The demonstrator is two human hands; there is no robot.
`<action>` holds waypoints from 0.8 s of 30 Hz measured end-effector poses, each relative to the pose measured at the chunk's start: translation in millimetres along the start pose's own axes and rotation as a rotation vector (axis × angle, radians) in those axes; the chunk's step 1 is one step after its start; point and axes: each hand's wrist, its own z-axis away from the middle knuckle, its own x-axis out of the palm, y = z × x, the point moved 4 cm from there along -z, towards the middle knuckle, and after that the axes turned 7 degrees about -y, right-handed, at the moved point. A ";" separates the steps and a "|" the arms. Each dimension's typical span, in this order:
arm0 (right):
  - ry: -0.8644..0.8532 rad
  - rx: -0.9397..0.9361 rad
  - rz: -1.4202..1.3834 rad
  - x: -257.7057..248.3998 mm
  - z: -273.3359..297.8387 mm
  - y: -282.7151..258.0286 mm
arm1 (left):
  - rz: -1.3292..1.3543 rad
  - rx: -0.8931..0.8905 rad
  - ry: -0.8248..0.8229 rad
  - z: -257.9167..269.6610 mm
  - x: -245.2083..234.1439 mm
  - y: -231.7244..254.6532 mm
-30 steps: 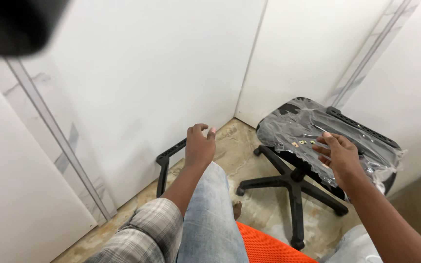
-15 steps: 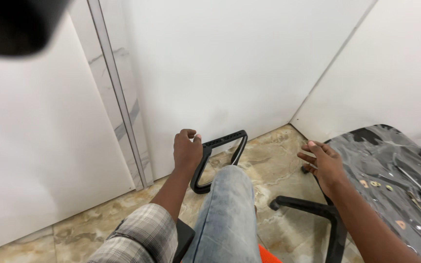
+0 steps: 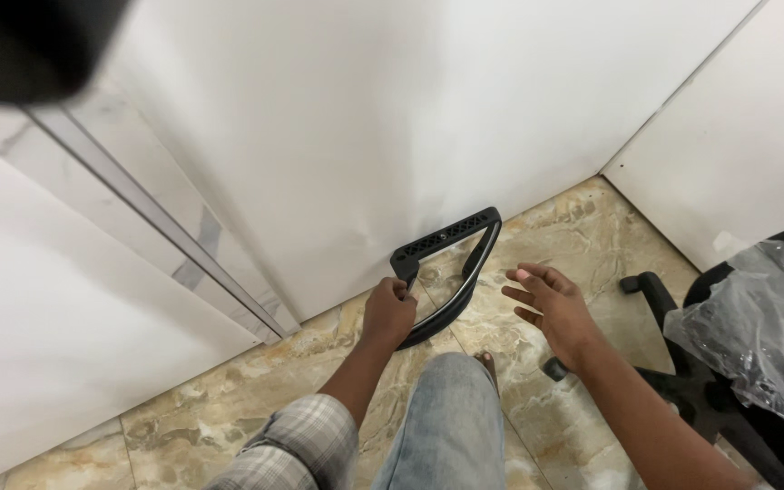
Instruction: The person assembles a chair by attaching a black plastic frame to the chair base using a screwdriver. They insert screws and washers into the frame and tighten them to secure the part.
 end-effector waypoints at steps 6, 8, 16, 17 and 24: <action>-0.143 0.116 -0.129 3.8 -57.5 35.3 | -0.365 -0.005 -0.106 -67.9 47.5 -6.4; -0.175 0.138 -0.163 3.8 -68.0 45.5 | -0.502 0.033 -0.112 -97.6 60.6 -4.9; -0.198 0.192 -0.215 -18.1 -82.7 79.6 | -0.724 -0.086 -0.210 -195.6 89.8 -29.4; -0.206 0.191 -0.234 -21.1 -82.1 83.9 | -0.695 -0.153 -0.235 -202.4 93.2 -37.2; -0.188 0.229 -0.273 -29.6 -74.9 95.9 | -0.585 -0.244 -0.082 -205.3 106.9 -78.6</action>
